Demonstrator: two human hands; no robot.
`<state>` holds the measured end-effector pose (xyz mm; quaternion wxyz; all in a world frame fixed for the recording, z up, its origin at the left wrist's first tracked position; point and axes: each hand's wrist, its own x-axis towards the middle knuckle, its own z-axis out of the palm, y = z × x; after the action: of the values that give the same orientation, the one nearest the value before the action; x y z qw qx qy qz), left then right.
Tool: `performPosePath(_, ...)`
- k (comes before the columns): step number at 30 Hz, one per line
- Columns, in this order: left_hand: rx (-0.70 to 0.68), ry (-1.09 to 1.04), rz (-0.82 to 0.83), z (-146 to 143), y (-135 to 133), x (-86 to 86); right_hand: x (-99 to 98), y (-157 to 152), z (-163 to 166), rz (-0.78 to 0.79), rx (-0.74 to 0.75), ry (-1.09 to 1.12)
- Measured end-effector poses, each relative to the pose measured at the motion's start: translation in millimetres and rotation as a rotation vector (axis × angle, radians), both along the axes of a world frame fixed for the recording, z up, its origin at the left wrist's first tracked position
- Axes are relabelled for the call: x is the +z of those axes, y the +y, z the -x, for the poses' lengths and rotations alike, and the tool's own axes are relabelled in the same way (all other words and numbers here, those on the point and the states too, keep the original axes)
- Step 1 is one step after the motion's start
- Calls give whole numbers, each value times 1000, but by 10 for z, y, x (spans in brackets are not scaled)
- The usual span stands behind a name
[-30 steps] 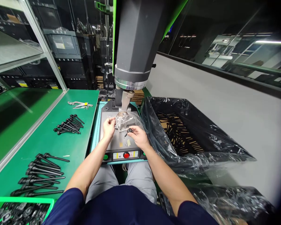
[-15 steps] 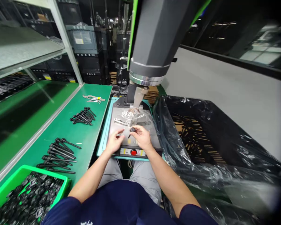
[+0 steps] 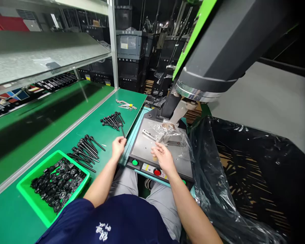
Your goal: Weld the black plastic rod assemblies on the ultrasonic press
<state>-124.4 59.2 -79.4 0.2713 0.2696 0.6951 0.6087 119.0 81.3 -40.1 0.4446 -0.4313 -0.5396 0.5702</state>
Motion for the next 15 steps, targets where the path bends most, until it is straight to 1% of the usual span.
performPosePath(2,186,23,40,302,65,-6,-56,-115,-123,30,31,-8)
performPosePath(3,248,29,62,430,96,-12,-83,-176,-177,42,37,-10)
performPosePath(5,345,38,120,626,168,-26,-124,-296,-268,59,48,-10)
performPosePath(6,372,43,151,695,212,-30,-135,-354,-308,66,56,-10)
performPosePath(10,393,70,251,854,413,1,-108,-576,-464,89,85,-8)
performPosePath(13,344,129,275,914,504,84,-62,-715,-602,85,83,-4)
performPosePath(15,284,190,267,930,524,161,-44,-793,-727,81,42,-12)
